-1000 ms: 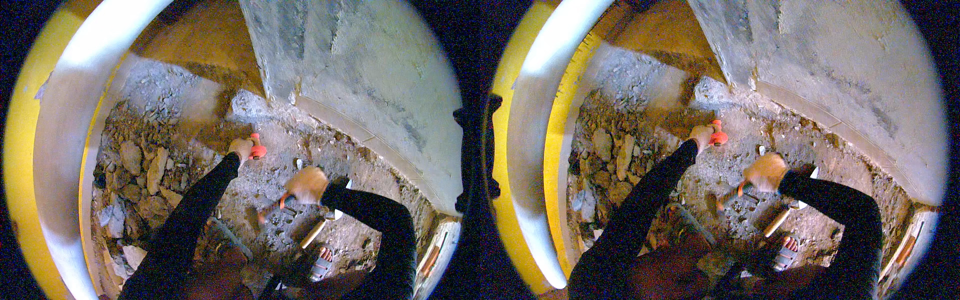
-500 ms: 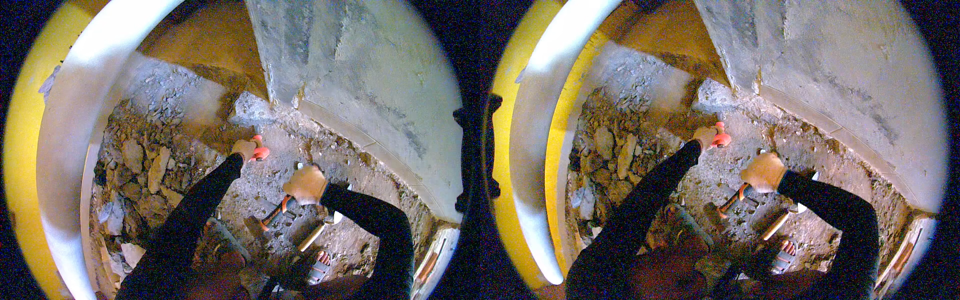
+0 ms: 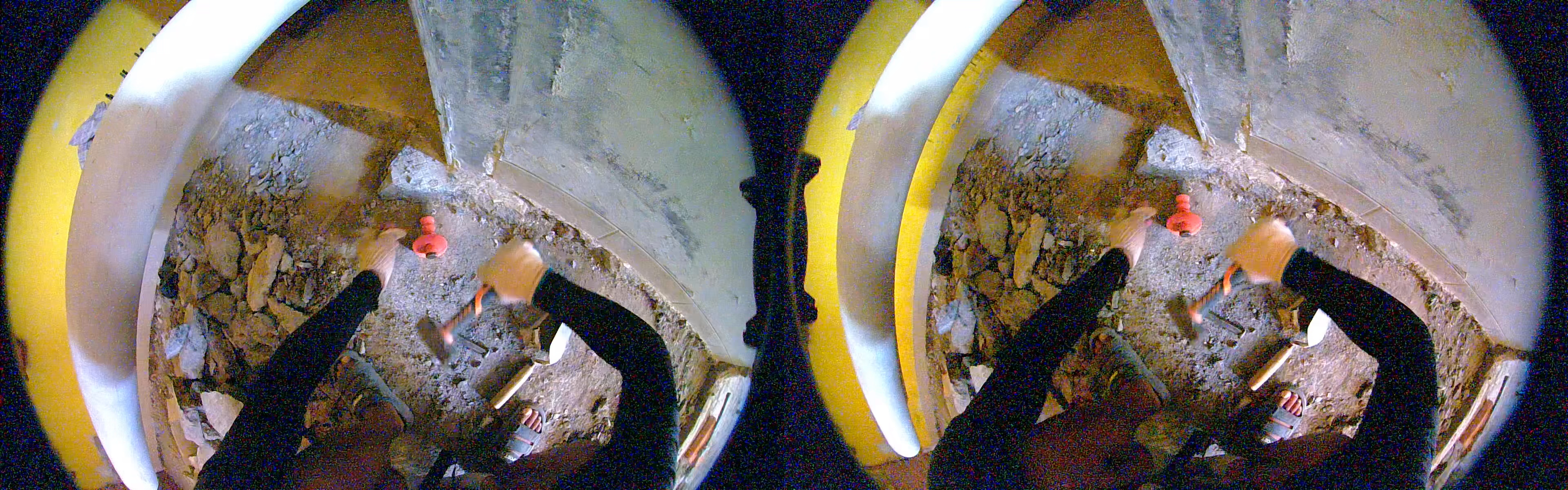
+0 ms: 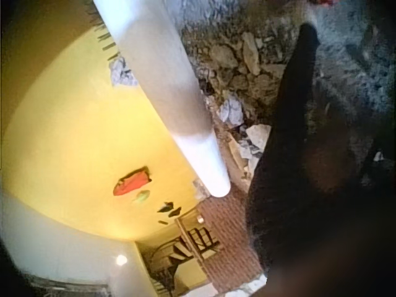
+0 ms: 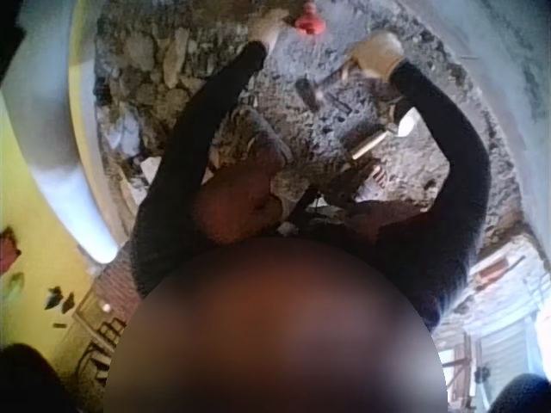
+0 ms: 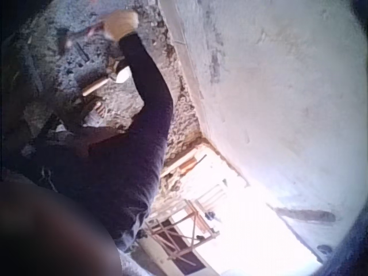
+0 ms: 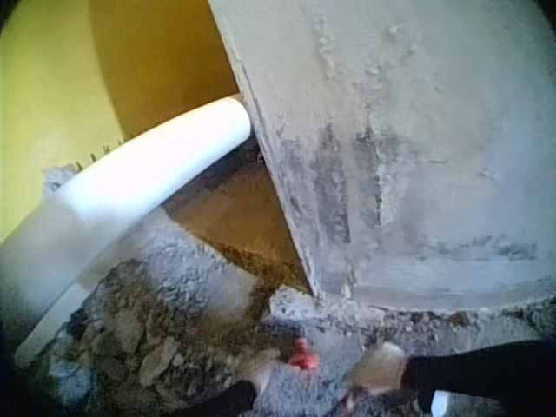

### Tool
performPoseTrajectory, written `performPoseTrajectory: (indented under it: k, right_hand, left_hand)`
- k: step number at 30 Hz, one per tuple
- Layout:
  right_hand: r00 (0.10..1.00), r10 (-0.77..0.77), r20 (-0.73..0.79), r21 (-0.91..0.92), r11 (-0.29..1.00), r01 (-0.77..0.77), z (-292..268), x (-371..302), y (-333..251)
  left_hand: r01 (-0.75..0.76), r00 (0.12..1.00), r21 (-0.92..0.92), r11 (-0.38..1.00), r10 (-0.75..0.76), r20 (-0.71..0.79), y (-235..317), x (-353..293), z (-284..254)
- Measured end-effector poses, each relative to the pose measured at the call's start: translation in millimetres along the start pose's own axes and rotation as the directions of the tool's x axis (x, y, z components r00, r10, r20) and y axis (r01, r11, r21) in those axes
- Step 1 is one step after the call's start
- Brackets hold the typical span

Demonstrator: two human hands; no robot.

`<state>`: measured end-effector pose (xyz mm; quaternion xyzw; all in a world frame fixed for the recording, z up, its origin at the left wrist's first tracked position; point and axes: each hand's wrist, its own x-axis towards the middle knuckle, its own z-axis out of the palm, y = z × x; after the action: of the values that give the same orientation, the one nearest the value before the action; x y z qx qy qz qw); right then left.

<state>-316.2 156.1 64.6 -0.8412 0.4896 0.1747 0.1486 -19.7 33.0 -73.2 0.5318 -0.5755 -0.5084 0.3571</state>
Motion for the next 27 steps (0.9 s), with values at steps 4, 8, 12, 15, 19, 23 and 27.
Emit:
performPoseTrajectory:
  k: [4,8,12,15,19,23,27]
  right_hand:
    - [0.932,0.325,-0.164,0.096,0.945,-0.313,14.3,5.6,28.9]
    - [0.975,0.149,-0.167,0.155,0.98,-0.123,43.4,-13.3,-7.3]
    - [0.936,-0.307,-0.172,0.044,0.947,0.319,41.1,-21.3,-30.7]
    - [0.926,-0.359,-0.116,-0.076,0.933,0.352,19.1,-3.3,1.7]
    - [0.941,0.306,-0.143,0.1,0.951,-0.294,10.5,16.9,33.2]
    - [0.971,0.192,-0.141,0.102,0.979,-0.179,27.8,-3.4,2.8]
    - [0.99,-0.111,-0.084,0.007,0.994,0.112,30.1,-11.9,-8.2]
  left_hand:
    - [-0.02,0.998,0.242,0.97,0.035,-0.059,29.9,-91.5,-30.6]
    - [0.175,0.983,0.237,0.956,-0.182,0.007,45.1,-222.0,-69.6]
    - [-0.006,0.939,0.63,0.776,-0.212,0.271,29.8,-309.7,-94.8]
    - [-0.246,0.968,0.655,0.715,0.141,0.209,13.9,-317.4,-96.1]
    - [-0.346,0.938,0.621,0.703,0.265,0.222,8.0,-314.5,-86.6]
    - [-0.428,0.901,0.618,0.659,0.363,0.238,22.7,-319.7,-74.6]
    - [-0.572,0.795,0.43,0.698,0.343,0.501,39.8,-307.6,-61.5]
